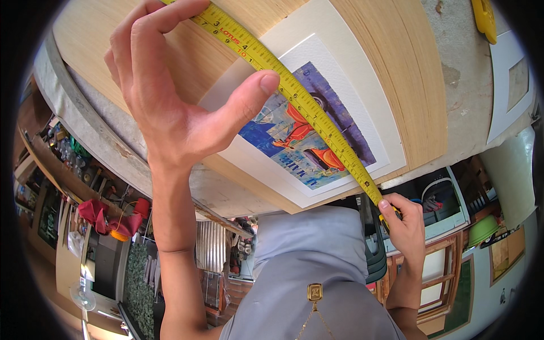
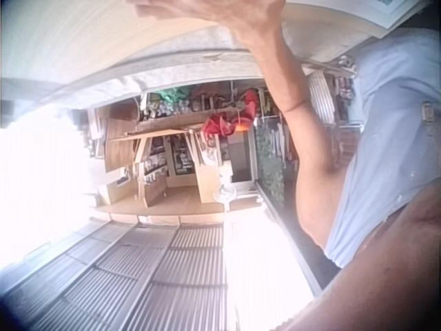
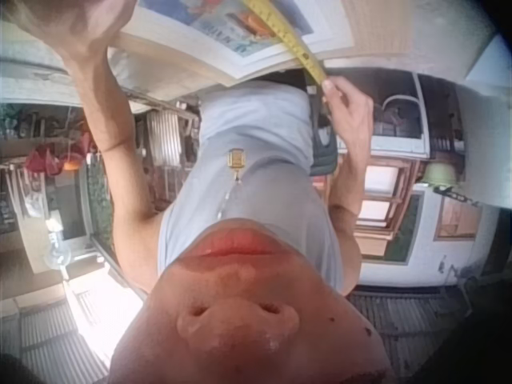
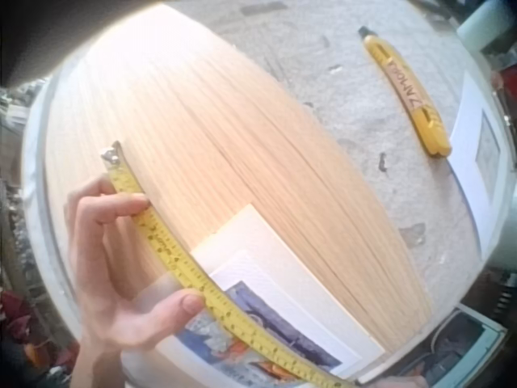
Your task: The person measures a framed artwork and a separate piece of matboard using a tape measure, then marks the matboard with a pen at measured intervals. The person uses a ruler to draw straight lines on the matboard.
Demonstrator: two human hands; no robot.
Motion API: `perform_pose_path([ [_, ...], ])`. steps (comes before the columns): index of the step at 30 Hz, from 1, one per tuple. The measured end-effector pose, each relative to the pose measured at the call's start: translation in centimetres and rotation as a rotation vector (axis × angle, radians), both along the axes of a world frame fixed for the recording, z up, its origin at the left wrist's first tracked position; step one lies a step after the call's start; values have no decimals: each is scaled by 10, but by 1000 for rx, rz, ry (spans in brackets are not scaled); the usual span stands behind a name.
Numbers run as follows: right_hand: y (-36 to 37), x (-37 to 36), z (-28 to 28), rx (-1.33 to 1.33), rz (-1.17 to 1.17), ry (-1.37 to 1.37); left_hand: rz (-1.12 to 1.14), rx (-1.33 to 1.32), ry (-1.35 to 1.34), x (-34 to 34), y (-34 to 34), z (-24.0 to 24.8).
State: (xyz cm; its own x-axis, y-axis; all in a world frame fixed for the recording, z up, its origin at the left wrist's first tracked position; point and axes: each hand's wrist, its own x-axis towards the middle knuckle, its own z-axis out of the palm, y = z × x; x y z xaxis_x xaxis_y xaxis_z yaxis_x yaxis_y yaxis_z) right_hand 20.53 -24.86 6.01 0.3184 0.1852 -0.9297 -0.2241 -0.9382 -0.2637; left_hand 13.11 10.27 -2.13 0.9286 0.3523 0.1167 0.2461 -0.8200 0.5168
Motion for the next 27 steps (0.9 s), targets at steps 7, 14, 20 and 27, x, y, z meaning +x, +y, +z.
perform_pose_path([
  [7, 1, 0, 0, -10, -4, 18, -12, 5, -15, -1, 3, -3],
  [14, 1, 0, 0, -4, -2, 14, -27, 10, -6, -1, 3, -2],
  [20, 2, 1, 1, -17, -7, 22, -13, 1, 7, -1, 1, 1],
  [27, 1, 0, 0, -14, -11, 20, -5, -6, 12, 0, 0, 1],
])
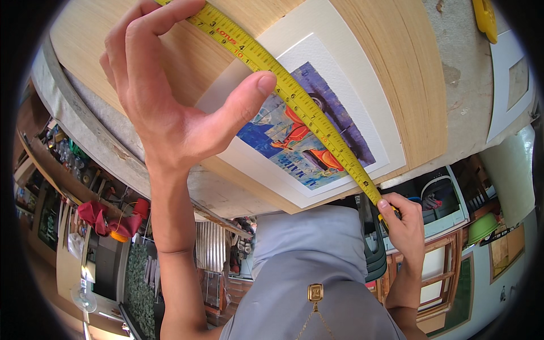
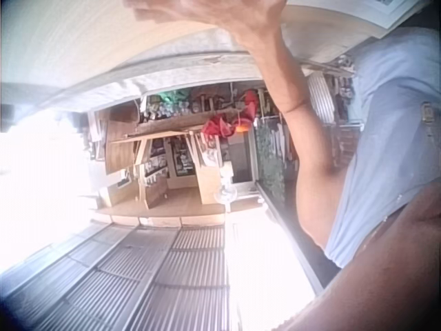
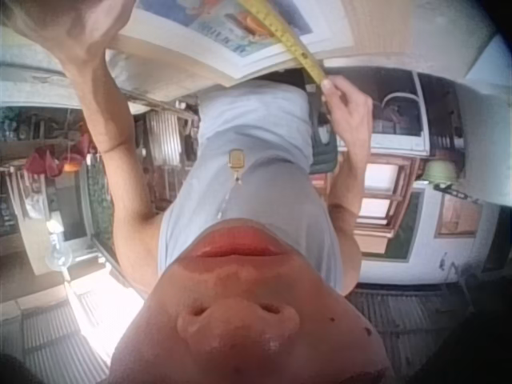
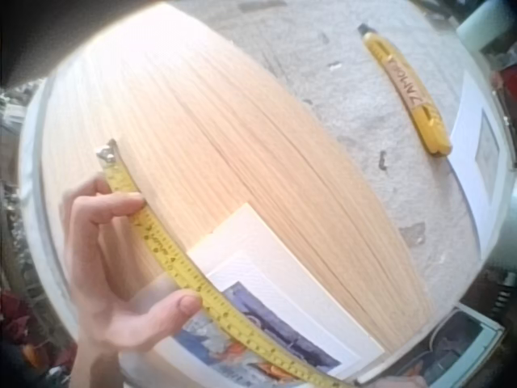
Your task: The person measures a framed artwork and a separate piece of matboard using a tape measure, then marks the matboard with a pen at measured intervals. The person uses a ruler to draw straight lines on the matboard.
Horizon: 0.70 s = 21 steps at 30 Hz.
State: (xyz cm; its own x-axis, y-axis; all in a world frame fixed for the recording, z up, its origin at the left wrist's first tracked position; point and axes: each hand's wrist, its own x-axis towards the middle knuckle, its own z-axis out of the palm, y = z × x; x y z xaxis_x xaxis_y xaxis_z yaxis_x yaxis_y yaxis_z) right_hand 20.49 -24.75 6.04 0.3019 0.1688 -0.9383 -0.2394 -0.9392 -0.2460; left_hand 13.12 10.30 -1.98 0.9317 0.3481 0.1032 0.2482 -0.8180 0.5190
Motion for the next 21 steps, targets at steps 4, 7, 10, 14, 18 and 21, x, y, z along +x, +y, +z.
perform_pose_path([
  [4, 0, 0, -1, 7, 6, -5, 13, -9, 3, 0, -1, 1],
  [7, -3, -3, -1, 17, -7, -15, -11, 13, 18, -1, 1, 0],
  [10, -5, -5, 1, 59, -26, -63, 72, -238, -55, -7, -1, 2],
  [14, -9, -11, 13, 153, 11, -197, 206, -461, -419, -24, 5, 19],
  [18, -10, 6, 36, 158, 40, -208, 531, -847, -480, -32, -46, 83],
  [21, 1, 26, 49, 233, 126, -253, 590, -991, -404, -58, -102, 109],
])
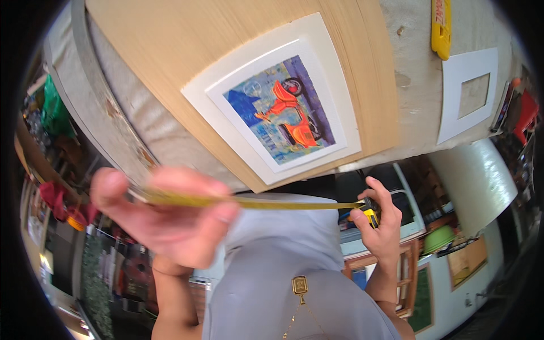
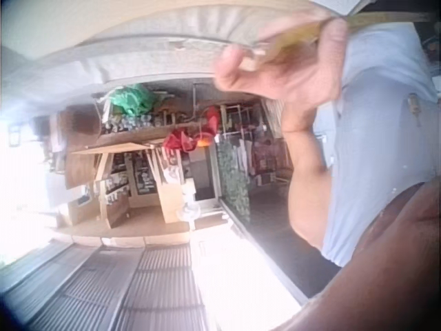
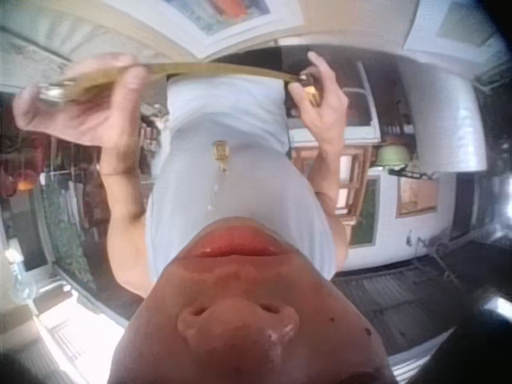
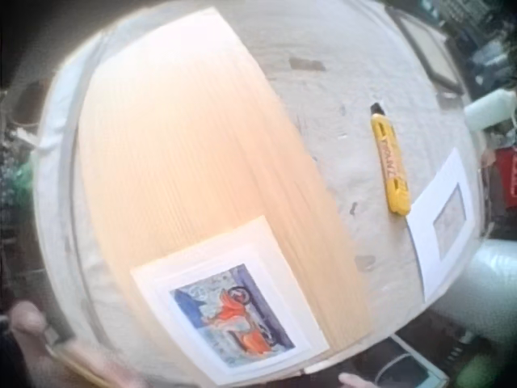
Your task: The person measures a framed artwork and a separate piece of matboard using a tape measure, then marks the matboard with a pen at measured intervals. The person uses a ruler to draw straight lines on the matboard.
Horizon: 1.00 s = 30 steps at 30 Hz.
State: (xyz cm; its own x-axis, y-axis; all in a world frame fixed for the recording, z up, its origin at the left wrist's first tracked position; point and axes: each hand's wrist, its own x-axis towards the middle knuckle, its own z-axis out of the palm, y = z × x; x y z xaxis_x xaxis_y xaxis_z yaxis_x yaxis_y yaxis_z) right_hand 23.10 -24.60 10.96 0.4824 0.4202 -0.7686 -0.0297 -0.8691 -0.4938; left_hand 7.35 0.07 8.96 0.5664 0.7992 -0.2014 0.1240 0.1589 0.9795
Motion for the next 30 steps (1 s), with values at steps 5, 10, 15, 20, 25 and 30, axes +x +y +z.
perform_pose_path([
  [5, 26, 55, -5, 266, 578, -202, -148, -195, 154, -27, -98, 0],
  [10, 75, 99, -16, 422, 1228, -263, 84, -261, 353, -1, -184, -12],
  [15, 141, 140, -22, 676, 1687, -518, 330, -212, 284, 37, -239, -43],
  [20, 250, 164, -28, 821, 1983, -581, 600, -680, 9, 49, -279, -78],
  [25, 326, 154, -50, 695, 2205, -592, 803, -484, 20, 60, -277, -92],
  [30, 361, 121, -54, 567, 2388, -644, 1001, -600, -67, 84, -267, -93],
])
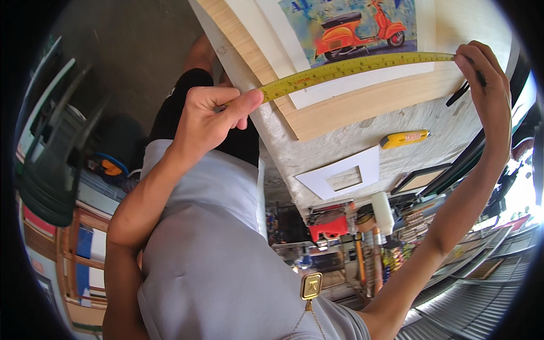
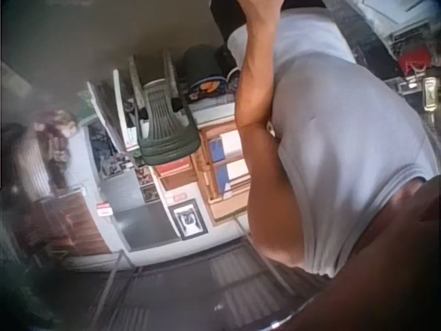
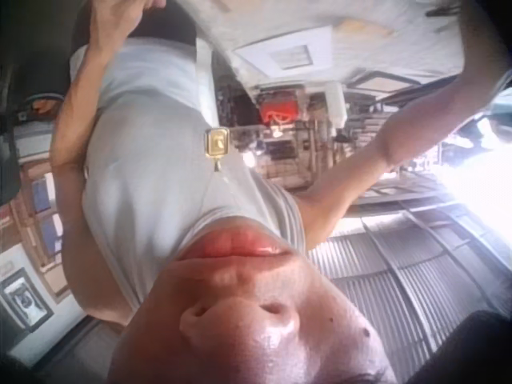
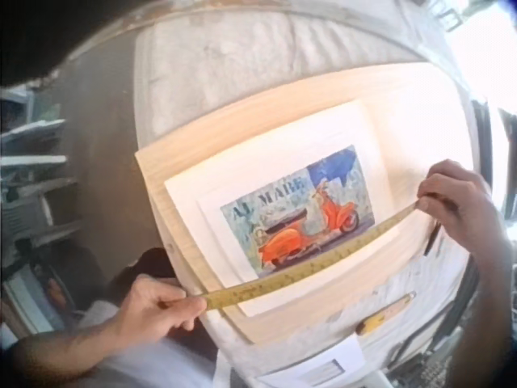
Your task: The person measures a framed artwork and a separate piece of matboard using a tape measure, then marks the matboard with a pen at measured intervals. The person uses a ruler to draw straight lines on the matboard.
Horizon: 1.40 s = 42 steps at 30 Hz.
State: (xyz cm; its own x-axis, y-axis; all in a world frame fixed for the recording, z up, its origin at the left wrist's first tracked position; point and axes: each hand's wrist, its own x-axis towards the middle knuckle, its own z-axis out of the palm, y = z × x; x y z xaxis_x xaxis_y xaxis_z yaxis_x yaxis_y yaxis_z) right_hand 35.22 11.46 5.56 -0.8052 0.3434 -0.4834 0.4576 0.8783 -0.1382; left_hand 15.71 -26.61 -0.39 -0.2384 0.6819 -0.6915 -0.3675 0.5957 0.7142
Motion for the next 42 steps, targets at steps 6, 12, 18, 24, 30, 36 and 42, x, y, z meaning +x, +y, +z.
perform_pose_path([
  [6, -2, -36, 0, 31, 16, -119, 152, 65, -135, 7, -6, -11],
  [12, -5, -52, 0, 104, 34, -226, 133, 87, -150, 5, -8, -17],
  [18, -4, -60, -2, 134, 105, -306, 158, 138, -168, 7, -11, -21],
  [24, -5, -61, -2, 93, 71, -303, 172, 158, -187, 6, -13, -24],
  [30, -4, -62, -4, 63, 79, -287, 151, 185, -135, 8, -15, -26],
  [36, -4, -65, -2, 44, 81, -311, 187, 193, -184, 8, -14, -25],
  [42, 5, -61, -6, 36, 148, -291, 166, 197, -155, 8, -16, -27],
])
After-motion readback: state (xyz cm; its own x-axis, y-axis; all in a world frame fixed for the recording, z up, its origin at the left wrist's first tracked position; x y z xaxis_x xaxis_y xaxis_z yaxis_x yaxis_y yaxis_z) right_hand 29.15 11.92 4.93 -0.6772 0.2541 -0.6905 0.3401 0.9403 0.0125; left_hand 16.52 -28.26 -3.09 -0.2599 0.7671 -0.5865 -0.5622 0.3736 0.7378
